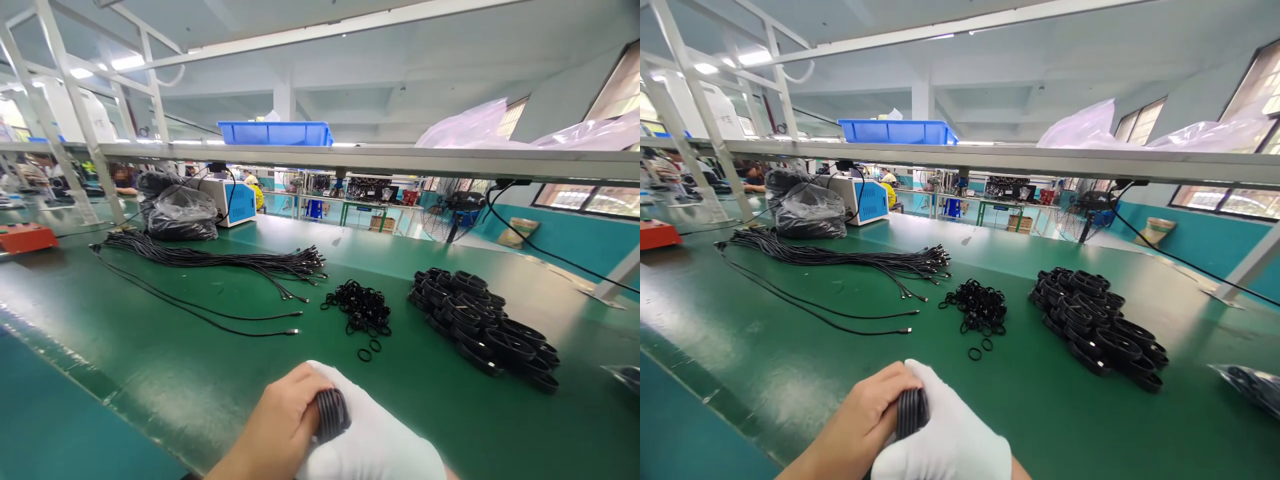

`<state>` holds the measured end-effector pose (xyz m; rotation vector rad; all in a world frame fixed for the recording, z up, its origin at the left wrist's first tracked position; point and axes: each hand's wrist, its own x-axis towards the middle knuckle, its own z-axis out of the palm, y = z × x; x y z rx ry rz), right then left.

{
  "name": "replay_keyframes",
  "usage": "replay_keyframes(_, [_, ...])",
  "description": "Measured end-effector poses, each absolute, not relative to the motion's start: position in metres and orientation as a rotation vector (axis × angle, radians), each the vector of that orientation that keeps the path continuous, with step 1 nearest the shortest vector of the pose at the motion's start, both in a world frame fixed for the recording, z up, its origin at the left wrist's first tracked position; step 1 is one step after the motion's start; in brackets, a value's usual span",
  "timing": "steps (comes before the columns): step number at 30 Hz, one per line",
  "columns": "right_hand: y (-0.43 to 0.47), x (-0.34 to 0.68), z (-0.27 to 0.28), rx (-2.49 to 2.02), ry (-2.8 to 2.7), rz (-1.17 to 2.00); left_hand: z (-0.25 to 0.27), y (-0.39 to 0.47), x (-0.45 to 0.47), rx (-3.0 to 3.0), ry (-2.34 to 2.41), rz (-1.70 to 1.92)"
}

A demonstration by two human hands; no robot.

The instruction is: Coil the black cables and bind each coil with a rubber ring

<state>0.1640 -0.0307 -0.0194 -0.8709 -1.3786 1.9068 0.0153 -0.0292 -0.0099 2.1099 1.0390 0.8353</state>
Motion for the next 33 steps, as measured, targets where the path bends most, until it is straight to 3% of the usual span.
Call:
replay_keyframes(5, [-0.032, 0.166, -0.017, -0.862, -1.269, 2.135, -0.003, -0.028, 0.017, 1.895, 1.198, 0.708])
replay_keyframes(11, [-0.032, 0.166, -0.026, -0.877, -1.155, 2.120, -0.005, -0.023, 0.022, 1.423, 1.140, 0.684])
replay_keyframes(23, [-0.031, 0.158, -0.029, -0.986, -1.127, 2.173, -0.009, -0.015, 0.031, 1.863, 1.536, 0.449])
replay_keyframes(33, [-0.031, 0.158, -0.031, -1.066, -1.277, 2.136, -0.025, -0.029, 0.016, 1.959, 1.194, 0.921])
